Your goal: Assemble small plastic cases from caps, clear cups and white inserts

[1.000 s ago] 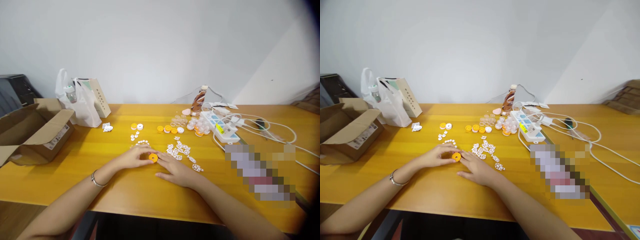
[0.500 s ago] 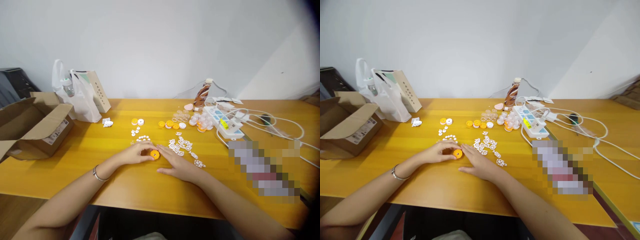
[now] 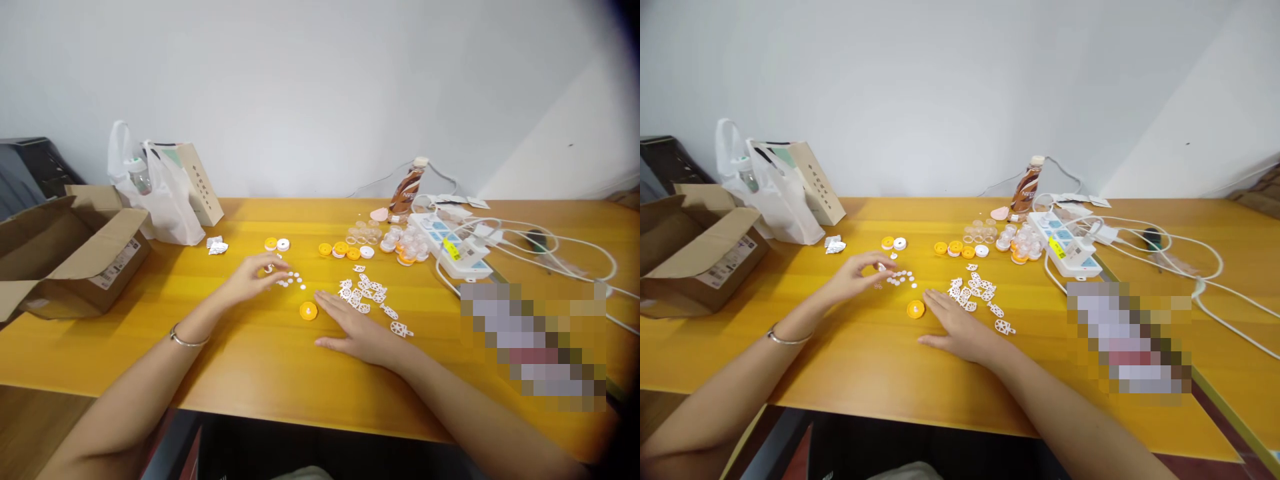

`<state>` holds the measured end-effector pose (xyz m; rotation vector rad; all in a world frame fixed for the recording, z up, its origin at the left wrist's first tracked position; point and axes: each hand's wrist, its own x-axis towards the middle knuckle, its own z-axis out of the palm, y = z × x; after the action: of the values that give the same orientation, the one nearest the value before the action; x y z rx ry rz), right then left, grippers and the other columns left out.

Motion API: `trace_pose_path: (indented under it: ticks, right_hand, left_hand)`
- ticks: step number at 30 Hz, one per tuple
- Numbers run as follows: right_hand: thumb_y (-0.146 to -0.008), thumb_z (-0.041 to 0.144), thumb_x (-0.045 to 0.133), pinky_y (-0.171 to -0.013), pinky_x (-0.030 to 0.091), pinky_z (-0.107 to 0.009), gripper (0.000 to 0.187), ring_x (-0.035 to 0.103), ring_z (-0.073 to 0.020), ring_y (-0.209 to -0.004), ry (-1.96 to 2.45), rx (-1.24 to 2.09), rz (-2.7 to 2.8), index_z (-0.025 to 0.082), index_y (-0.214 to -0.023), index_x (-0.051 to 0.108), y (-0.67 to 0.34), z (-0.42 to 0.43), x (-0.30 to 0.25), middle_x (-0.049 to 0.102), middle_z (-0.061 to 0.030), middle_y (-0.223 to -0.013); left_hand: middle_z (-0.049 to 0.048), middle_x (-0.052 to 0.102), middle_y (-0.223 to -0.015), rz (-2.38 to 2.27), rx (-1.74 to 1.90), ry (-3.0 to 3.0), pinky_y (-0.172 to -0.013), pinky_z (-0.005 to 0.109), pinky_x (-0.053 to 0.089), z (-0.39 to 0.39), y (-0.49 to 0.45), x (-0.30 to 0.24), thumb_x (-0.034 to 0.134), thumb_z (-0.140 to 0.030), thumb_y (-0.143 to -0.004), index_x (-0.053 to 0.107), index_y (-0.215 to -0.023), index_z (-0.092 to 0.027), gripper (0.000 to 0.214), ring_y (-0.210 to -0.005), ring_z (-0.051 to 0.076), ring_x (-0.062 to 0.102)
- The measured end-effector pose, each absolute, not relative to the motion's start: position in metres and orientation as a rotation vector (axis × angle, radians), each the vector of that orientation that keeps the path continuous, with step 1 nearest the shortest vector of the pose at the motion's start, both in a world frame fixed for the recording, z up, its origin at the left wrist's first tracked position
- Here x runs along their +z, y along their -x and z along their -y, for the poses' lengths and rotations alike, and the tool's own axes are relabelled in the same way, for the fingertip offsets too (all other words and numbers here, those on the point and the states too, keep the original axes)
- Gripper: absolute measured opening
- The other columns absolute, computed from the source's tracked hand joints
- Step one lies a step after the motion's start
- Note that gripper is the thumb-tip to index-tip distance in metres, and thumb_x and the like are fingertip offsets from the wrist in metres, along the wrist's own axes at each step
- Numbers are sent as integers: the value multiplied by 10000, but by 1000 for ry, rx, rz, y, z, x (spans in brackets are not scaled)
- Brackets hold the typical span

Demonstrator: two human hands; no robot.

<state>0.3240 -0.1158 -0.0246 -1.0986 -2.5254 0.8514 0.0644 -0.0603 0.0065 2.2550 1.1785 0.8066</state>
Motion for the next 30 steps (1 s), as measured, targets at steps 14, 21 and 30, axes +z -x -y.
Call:
trace_pose_path:
  ticks: [14,21,30]
  right_hand:
    - [-807,504,511,-1098,219,-429,723,212,-253,-1348,1084,846,2508,184,-1399,247,-324,115,-26,243,-106,-1466]
    - [-807,507,509,-1098,223,-431,727,205,-252,-1350,1077,840,2519,197,-1404,232,-325,114,-29,237,-100,-1469]
    - [-816,488,508,-1102,218,-423,717,196,-242,-1354,1081,831,2541,178,-1402,235,-324,114,-28,233,-103,-1470]
  left_hand:
    - [53,669,-856,-1224,479,-2316,-748,290,455,42,-48,-2,569,-302,-759,656,-805,-166,167,-775,181,610]
    - [37,679,-819,-1259,453,-2297,-730,286,465,42,-30,8,537,-279,-751,650,-794,-180,156,-763,182,618]
    - [29,666,-750,-1254,389,-2256,-666,262,462,37,-34,-1,538,-264,-740,622,-743,-162,133,-693,163,606]
